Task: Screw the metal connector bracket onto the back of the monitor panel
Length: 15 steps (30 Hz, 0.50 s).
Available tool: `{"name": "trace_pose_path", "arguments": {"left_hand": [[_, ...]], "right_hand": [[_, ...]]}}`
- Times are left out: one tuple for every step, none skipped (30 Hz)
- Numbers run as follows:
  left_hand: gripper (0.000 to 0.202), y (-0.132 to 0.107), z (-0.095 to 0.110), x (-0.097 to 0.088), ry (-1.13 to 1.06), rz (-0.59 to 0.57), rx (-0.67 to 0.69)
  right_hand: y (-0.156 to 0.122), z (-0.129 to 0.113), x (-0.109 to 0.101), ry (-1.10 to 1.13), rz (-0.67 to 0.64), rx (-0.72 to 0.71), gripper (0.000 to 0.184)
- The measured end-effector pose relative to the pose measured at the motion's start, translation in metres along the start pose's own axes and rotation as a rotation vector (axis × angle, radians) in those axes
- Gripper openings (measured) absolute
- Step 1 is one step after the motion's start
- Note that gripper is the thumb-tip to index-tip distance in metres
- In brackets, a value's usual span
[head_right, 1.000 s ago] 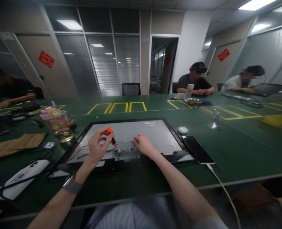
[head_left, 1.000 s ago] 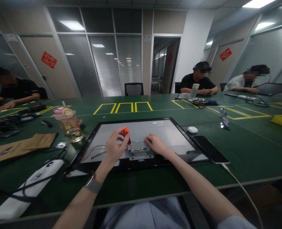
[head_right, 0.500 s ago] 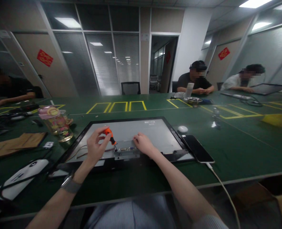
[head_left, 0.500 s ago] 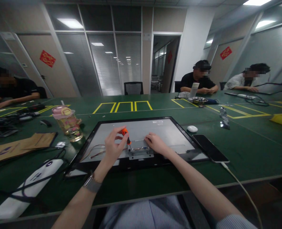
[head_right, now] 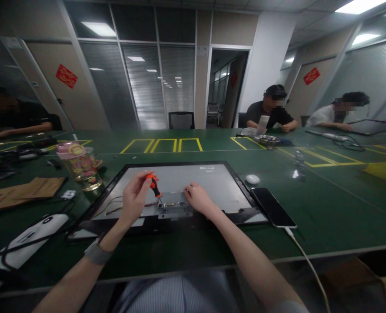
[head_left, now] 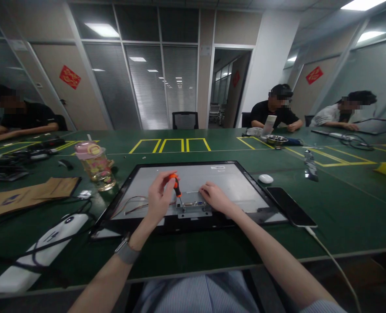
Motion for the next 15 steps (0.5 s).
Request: {"name": "trace_pose_path", "arguments": {"left_hand": [[0.023,0.000,-0.001,0.000,-0.018,-0.010,-0.013],[0.024,0.000,-0.002,0.001,-0.032,-0.021,-0.022],[0.025,0.000,-0.002,0.001,-0.041,-0.031,-0.027],[0.025,-0.001,-0.003,0.001,-0.044,-0.041,-0.026],[0.026,-0.001,-0.003,0.001,-0.038,-0.052,-0.020],[0.026,-0.002,-0.003,0.002,-0.025,-0.065,-0.009],[0.027,-0.002,-0.002,0.002,-0.005,-0.076,0.007],[0.028,-0.003,-0.002,0.002,0.020,-0.085,0.025],[0.028,-0.004,-0.001,0.003,0.049,-0.090,0.048],[0.029,-0.006,0.001,0.003,0.079,-0.089,0.073],[0.030,-0.007,0.003,0.002,0.109,-0.082,0.101],[0.030,-0.008,0.005,0.002,0.135,-0.071,0.130],[0.030,-0.009,0.007,0.002,0.161,-0.058,0.156],[0.029,-0.009,0.009,0.001,0.185,-0.045,0.176],[0.029,-0.010,0.010,0.001,0.204,-0.032,0.190]], "right_hand": [[0.000,0.000,0.000,-0.002,0.000,0.000,0.028],[0.000,0.000,0.001,-0.004,0.000,0.000,0.029],[0.000,0.000,0.001,-0.007,0.000,0.000,0.030],[0.000,0.000,0.001,-0.009,-0.001,-0.001,0.030],[0.000,0.000,0.001,-0.012,-0.002,-0.002,0.029],[0.000,0.000,0.001,-0.014,-0.004,-0.003,0.029],[0.000,-0.001,0.001,-0.017,-0.006,-0.004,0.029],[0.000,-0.001,0.001,-0.019,-0.008,-0.005,0.028],[0.000,-0.002,0.001,-0.023,-0.009,-0.005,0.028],[0.000,-0.002,0.001,-0.028,-0.011,-0.005,0.028],[0.000,-0.002,0.001,-0.034,-0.012,-0.004,0.028],[0.000,-0.002,0.001,-0.040,-0.014,-0.003,0.028],[-0.001,-0.003,0.001,-0.046,-0.016,-0.003,0.029],[-0.001,-0.003,0.001,-0.051,-0.018,-0.003,0.029],[-0.001,-0.003,0.001,-0.055,-0.021,-0.003,0.029]]}}
Point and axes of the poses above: each hand's wrist, its own y-axis towards the middle knuckle, its own x-axis out of the palm, z = x × y, the point moved 8 cm from there along y, towards the middle knuckle, and after that the axes turned 2 degrees about y, right-handed, at the moved point
